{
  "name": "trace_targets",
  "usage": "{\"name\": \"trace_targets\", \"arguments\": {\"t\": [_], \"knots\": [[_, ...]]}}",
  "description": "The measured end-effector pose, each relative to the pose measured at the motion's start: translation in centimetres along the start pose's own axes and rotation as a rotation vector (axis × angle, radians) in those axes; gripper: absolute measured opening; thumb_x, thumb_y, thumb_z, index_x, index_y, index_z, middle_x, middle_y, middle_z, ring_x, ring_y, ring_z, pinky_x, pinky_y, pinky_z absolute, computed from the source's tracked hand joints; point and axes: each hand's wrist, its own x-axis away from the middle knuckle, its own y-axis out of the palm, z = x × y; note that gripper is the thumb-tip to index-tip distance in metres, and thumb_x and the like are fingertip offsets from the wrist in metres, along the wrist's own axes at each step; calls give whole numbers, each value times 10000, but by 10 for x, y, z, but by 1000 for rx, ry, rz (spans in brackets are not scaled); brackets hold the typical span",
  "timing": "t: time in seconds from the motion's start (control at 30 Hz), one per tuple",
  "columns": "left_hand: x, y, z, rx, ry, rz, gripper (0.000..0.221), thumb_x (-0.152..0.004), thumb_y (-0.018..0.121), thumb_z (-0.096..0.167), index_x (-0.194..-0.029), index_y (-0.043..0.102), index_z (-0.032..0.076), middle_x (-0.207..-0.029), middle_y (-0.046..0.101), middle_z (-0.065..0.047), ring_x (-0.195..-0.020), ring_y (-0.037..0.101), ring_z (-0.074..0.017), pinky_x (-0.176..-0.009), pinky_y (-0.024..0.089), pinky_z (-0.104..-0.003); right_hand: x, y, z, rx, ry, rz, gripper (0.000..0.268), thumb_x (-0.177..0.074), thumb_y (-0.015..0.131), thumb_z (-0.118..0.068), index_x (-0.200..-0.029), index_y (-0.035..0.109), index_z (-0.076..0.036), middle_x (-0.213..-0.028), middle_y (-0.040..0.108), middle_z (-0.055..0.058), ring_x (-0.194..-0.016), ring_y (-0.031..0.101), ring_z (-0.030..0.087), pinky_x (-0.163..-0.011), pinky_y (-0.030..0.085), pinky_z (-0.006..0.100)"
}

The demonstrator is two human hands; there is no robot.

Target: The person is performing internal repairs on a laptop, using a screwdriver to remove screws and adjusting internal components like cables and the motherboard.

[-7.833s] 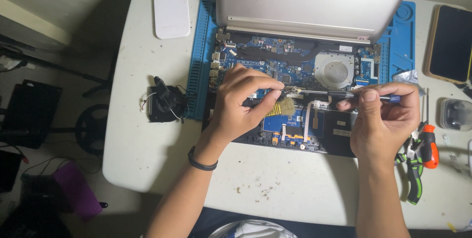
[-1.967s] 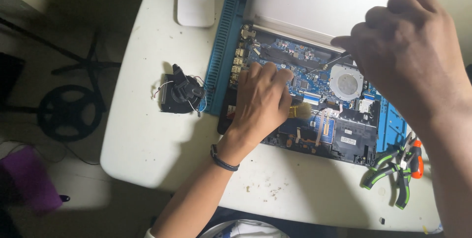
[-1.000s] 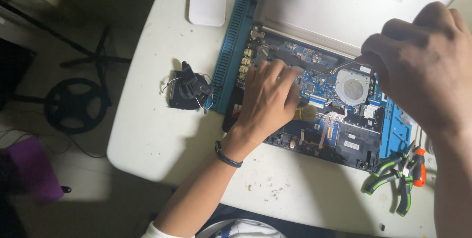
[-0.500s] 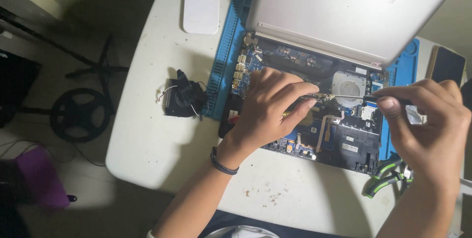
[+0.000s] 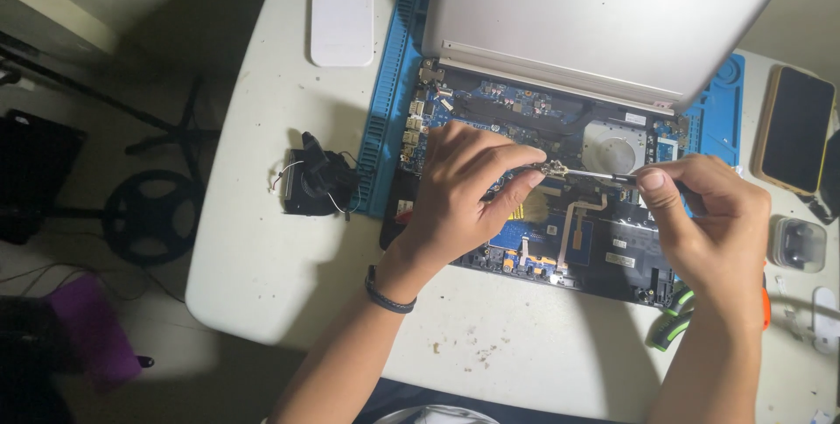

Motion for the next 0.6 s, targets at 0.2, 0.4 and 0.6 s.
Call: {"name": "trace_targets", "arguments": {"t": [0.2,0.4,0.6], "knots": [[-2,-1,1,12,-33,5,126,-1051,596,232,-1078,660,126,-957,690,-7,-820,546,-209,-829,354,-364,2,2,-6,-114,131,-6,403,-1130,609,-311,-841,659,-35,-717,509,11,-735,428,116,-700,320,271],[-2,0,2,0,-30,10,156,-1054,593,258,-1108,662,129,-978,696,5,-819,548,-194,-836,357,-356,5,0,-10,-50,174,-15,455,-1115,589,-351,-837,746,-27,-744,683,49,-679,491,113,-642,335,269],[-5,-4,4,-25,38,52,91,-1021,639,113,-1069,667,185,-999,646,8,-850,564,-193,-853,343,-375,11,0,-6,105,29,47,402,-1144,602,-303,-850,746,-70,-686,588,21,-682,495,139,-680,340,300]]}}
